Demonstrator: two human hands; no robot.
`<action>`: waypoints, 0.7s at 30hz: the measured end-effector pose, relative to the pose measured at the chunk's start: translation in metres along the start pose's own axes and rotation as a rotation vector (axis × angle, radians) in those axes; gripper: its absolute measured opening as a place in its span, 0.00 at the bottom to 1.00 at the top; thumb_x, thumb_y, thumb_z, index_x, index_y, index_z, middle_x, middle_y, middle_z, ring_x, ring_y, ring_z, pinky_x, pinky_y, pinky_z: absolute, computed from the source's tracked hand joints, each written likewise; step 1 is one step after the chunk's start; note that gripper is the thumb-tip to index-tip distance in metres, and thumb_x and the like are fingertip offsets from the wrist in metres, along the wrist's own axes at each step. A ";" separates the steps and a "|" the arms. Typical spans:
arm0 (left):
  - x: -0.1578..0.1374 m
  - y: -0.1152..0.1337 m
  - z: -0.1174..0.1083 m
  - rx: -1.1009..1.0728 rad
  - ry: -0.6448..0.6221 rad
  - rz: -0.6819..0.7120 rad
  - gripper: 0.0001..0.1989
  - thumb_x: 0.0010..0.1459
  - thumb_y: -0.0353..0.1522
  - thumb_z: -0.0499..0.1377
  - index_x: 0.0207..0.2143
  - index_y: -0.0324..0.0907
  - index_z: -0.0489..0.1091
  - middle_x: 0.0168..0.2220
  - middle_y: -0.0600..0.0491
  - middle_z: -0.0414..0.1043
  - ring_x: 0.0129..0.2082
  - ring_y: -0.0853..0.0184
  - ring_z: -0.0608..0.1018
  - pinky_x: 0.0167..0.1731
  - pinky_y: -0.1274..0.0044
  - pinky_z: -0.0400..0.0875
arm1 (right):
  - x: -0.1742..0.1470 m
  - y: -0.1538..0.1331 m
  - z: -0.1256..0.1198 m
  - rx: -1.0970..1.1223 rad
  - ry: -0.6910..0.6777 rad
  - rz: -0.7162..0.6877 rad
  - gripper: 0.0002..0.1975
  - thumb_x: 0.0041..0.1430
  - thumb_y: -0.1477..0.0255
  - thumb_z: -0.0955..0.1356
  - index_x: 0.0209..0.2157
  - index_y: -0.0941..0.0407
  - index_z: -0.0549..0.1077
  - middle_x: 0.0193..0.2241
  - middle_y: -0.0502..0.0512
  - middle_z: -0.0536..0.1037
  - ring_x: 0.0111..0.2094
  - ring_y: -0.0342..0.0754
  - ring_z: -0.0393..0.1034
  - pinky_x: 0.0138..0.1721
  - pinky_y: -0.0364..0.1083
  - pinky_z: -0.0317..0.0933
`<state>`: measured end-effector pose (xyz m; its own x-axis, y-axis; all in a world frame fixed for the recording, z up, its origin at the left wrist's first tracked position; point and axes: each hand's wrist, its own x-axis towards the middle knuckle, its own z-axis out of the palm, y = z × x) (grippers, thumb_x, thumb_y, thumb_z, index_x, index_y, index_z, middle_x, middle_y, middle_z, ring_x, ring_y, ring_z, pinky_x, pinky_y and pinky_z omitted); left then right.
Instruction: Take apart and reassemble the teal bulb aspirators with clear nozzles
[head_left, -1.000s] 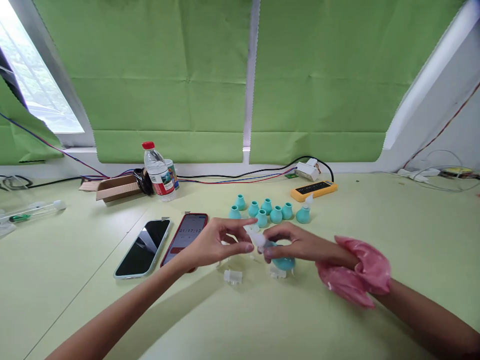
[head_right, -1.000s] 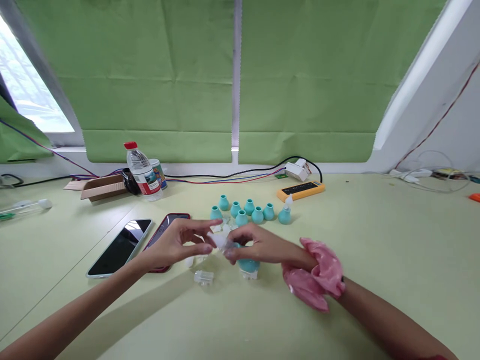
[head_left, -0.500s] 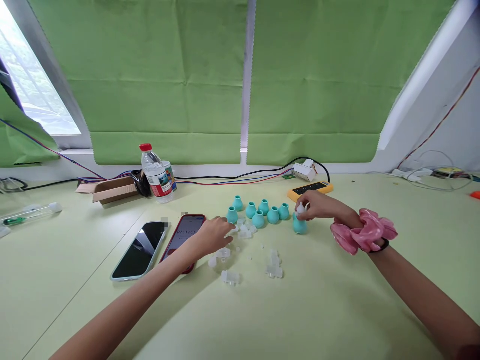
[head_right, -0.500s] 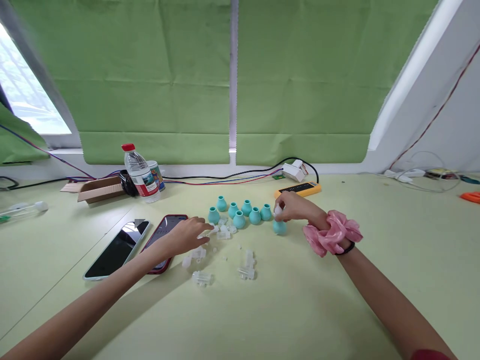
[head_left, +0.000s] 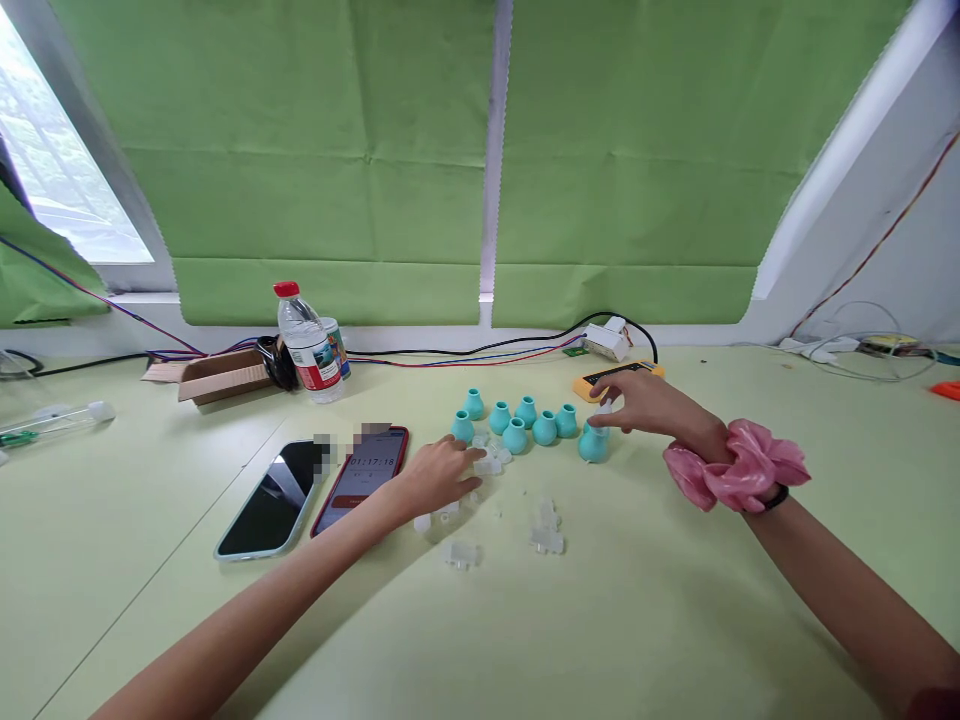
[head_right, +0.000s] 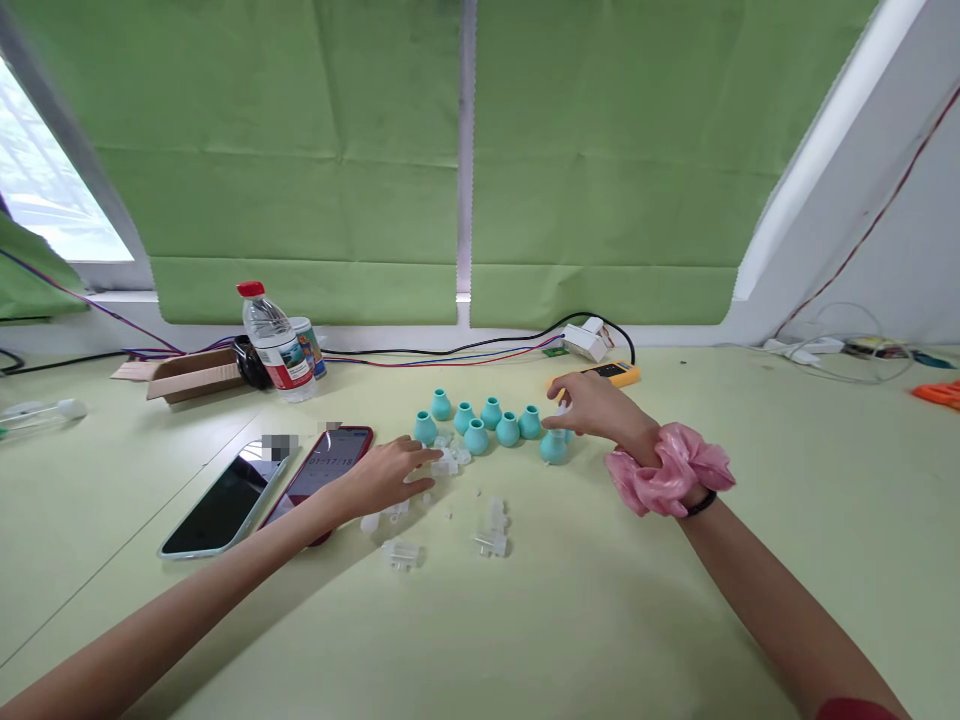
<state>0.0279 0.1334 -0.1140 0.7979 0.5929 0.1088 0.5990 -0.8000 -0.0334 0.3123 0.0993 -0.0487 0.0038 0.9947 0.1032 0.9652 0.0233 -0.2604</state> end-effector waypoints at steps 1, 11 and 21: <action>0.001 0.003 0.002 0.006 0.000 -0.015 0.18 0.53 0.35 0.49 0.47 0.42 0.59 0.34 0.47 0.67 0.36 0.61 0.68 0.31 0.74 0.64 | -0.003 -0.005 -0.001 -0.076 0.091 -0.020 0.19 0.40 0.62 0.67 0.35 0.58 0.70 0.32 0.56 0.73 0.28 0.48 0.68 0.26 0.43 0.58; 0.006 0.008 0.019 -0.048 0.088 -0.074 0.09 0.54 0.32 0.50 0.37 0.40 0.66 0.38 0.46 0.63 0.39 0.61 0.66 0.36 0.73 0.64 | -0.025 -0.067 0.067 -0.008 -0.032 -0.502 0.12 0.46 0.68 0.65 0.33 0.58 0.71 0.26 0.54 0.72 0.29 0.46 0.65 0.29 0.42 0.53; 0.004 0.011 0.022 -0.254 0.119 -0.030 0.09 0.48 0.24 0.52 0.34 0.41 0.65 0.34 0.52 0.67 0.38 0.65 0.67 0.34 0.77 0.63 | -0.014 -0.060 0.092 0.184 -0.155 -0.519 0.07 0.43 0.79 0.63 0.25 0.59 0.73 0.22 0.52 0.73 0.24 0.42 0.64 0.24 0.40 0.54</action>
<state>0.0392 0.1292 -0.1354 0.7578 0.6133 0.2228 0.5739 -0.7889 0.2195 0.2301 0.0932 -0.1231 -0.5105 0.8510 0.1234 0.7689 0.5160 -0.3774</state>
